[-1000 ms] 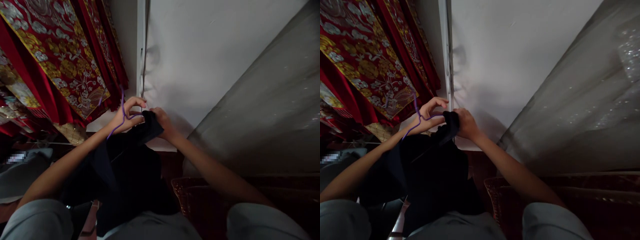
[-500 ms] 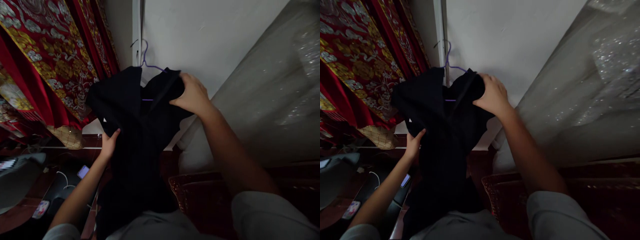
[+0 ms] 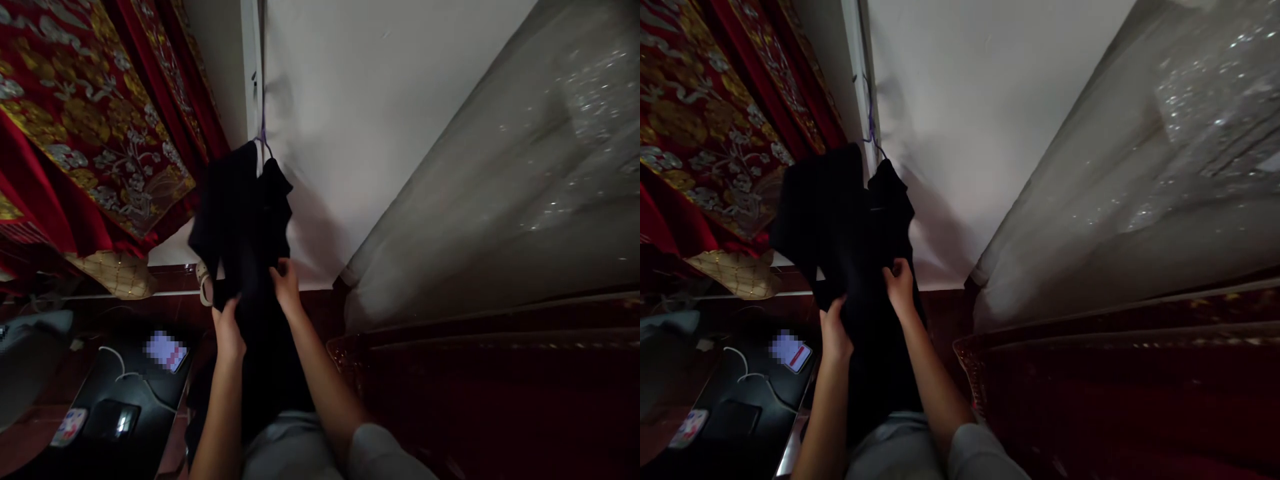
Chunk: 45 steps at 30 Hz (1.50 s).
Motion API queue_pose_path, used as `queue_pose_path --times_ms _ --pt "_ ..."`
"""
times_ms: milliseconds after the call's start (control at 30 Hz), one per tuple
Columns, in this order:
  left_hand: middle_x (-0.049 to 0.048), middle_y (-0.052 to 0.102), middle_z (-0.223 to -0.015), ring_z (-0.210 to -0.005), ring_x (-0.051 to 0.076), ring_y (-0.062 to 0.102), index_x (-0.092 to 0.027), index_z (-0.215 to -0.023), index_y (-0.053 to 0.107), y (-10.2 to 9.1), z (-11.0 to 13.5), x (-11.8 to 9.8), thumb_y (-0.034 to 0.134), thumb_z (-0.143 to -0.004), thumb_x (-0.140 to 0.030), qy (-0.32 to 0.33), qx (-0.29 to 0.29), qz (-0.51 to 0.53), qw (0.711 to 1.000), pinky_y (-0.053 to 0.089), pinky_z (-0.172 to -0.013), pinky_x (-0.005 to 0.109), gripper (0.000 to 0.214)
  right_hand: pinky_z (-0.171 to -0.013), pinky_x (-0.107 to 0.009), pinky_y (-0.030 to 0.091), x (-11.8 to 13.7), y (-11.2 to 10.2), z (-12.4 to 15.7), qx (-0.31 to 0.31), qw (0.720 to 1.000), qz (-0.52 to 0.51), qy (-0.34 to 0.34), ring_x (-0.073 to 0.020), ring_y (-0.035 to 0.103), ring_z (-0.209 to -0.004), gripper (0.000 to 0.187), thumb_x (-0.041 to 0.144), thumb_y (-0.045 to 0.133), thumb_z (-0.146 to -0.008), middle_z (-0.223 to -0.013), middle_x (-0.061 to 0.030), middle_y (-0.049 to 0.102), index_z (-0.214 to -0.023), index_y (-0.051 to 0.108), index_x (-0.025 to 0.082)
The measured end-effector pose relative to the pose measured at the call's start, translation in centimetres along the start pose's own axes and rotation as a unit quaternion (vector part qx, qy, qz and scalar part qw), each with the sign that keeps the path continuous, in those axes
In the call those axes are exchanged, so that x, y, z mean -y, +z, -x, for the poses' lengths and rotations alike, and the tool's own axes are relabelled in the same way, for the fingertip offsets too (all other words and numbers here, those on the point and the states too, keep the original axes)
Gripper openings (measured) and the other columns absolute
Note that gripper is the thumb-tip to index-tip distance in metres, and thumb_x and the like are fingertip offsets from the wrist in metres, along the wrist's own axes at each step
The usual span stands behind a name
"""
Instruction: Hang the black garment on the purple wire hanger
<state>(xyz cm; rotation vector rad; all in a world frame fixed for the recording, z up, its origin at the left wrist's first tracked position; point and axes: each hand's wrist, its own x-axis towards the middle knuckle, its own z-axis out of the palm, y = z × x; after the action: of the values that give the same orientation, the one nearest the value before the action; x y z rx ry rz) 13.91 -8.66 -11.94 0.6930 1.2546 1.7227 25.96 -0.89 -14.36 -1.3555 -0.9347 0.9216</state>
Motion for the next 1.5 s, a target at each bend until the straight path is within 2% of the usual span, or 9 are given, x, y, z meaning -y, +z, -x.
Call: queue_pose_path --times_ms 100,200,300,500,767,933,1233,1367,1500 --pt "0.0037 0.07 -0.113 -0.116 0.024 0.066 -0.023 -0.118 0.066 -0.8 -0.2 -0.7 0.077 -0.081 -0.035 0.118 -0.068 -0.018 0.991 0.049 -0.108 0.037 0.04 -0.058 -0.028 0.039 -0.7 -2.3 2.1 0.059 0.998 -0.011 0.031 -0.014 0.045 -0.059 0.033 0.055 0.051 -0.073 -0.061 0.0016 0.045 -0.067 0.043 0.024" --pt "0.0061 0.061 -0.124 -0.124 0.023 0.059 -0.023 -0.12 0.06 -0.9 -0.1 -1.4 0.075 -0.085 -0.031 0.356 -0.126 -0.089 0.922 0.046 -0.111 0.039 0.039 -0.054 -0.027 0.031 1.2 -4.7 3.1 0.111 0.993 -0.014 0.046 -0.0106 0.039 -0.052 0.039 0.054 0.055 -0.073 -0.051 0.0028 0.041 -0.055 0.038 0.024" --pt "0.0081 0.06 -0.119 -0.12 0.024 0.059 -0.022 -0.118 0.06 -0.1 1.0 -1.3 0.072 -0.09 -0.03 0.454 -0.068 -0.163 0.873 0.047 -0.109 0.043 0.031 -0.054 -0.026 0.028 3.8 -5.5 3.9 0.138 0.99 -0.01 0.033 -0.0086 0.035 -0.051 0.046 0.054 0.06 -0.077 -0.049 0.003 0.04 -0.05 0.04 0.023" --pt "0.0072 0.071 -0.107 -0.101 0.02 0.069 -0.02 -0.117 0.066 1.8 2.7 0.2 0.064 -0.099 -0.025 0.296 0.233 -0.221 0.9 0.055 -0.092 0.033 0.019 -0.051 -0.026 0.025 5.9 -5.3 5.3 0.146 0.989 -0.009 0.001 -0.0088 0.034 -0.052 0.055 0.064 0.065 -0.078 -0.05 0.0037 0.037 -0.051 0.042 0.022" --pt "0.004 0.07 -0.095 -0.09 0.016 0.068 -0.019 -0.103 0.068 2.4 2.0 0.4 0.059 -0.101 -0.023 0.276 0.184 -0.204 0.921 0.053 -0.085 0.028 0.01 -0.057 -0.025 0.034 6.4 -5.8 5.7 0.246 0.965 -0.086 -0.006 -0.0094 0.043 -0.058 0.039 0.054 0.07 -0.087 -0.061 0.0027 0.049 -0.075 0.066 0.016" --pt "0.0028 0.067 -0.09 -0.086 0.016 0.065 -0.019 -0.098 0.067 2.2 1.6 0.7 0.06 -0.101 -0.023 0.275 0.165 -0.209 0.924 0.051 -0.08 0.027 0.009 -0.047 -0.024 0.02 6.8 -5.1 5.5 0.251 0.947 -0.18 0.083 -0.0062 0.029 -0.046 0.032 0.047 0.075 -0.079 -0.049 0.0069 0.039 -0.078 0.073 0.015" --pt "0.0039 0.062 -0.083 -0.076 0.017 0.063 -0.018 -0.092 0.062 2.8 -0.3 4.0 0.054 -0.1 -0.018 0.289 0.229 -0.292 0.883 0.049 -0.07 0.027 0.011 -0.042 -0.022 0.016 18.4 -1.2 -7.1 0.122 0.965 -0.228 -0.038 -0.0039 0.024 -0.041 0.018 0.022 0.064 -0.083 -0.045 0.0094 0.031 -0.066 0.063 0.016" --pt "0.0067 0.07 -0.097 -0.086 0.018 0.067 -0.02 -0.104 0.066 4.0 -3.0 0.1 0.055 -0.101 -0.017 0.32 0.325 -0.327 0.828 0.053 -0.078 0.029 0.012 -0.041 -0.02 0.022 19.4 -0.6 -8.0 0.12 0.965 -0.229 -0.043 -0.0047 0.03 -0.04 0.032 0.037 0.065 -0.09 -0.049 0.0091 0.034 -0.067 0.05 0.02" --pt "0.0077 0.072 -0.12 -0.08 0.014 0.069 -0.025 -0.145 0.053 7.3 -6.5 -7.1 0.052 -0.105 -0.023 0.396 0.31 -0.279 0.818 0.056 -0.08 0.029 0.04 -0.041 -0.021 0.023 17.8 -1.3 -6.2 0.143 0.969 -0.179 -0.095 -0.0055 0.033 -0.041 0.036 0.041 0.062 -0.092 -0.048 0.0074 0.036 -0.066 0.049 0.021"
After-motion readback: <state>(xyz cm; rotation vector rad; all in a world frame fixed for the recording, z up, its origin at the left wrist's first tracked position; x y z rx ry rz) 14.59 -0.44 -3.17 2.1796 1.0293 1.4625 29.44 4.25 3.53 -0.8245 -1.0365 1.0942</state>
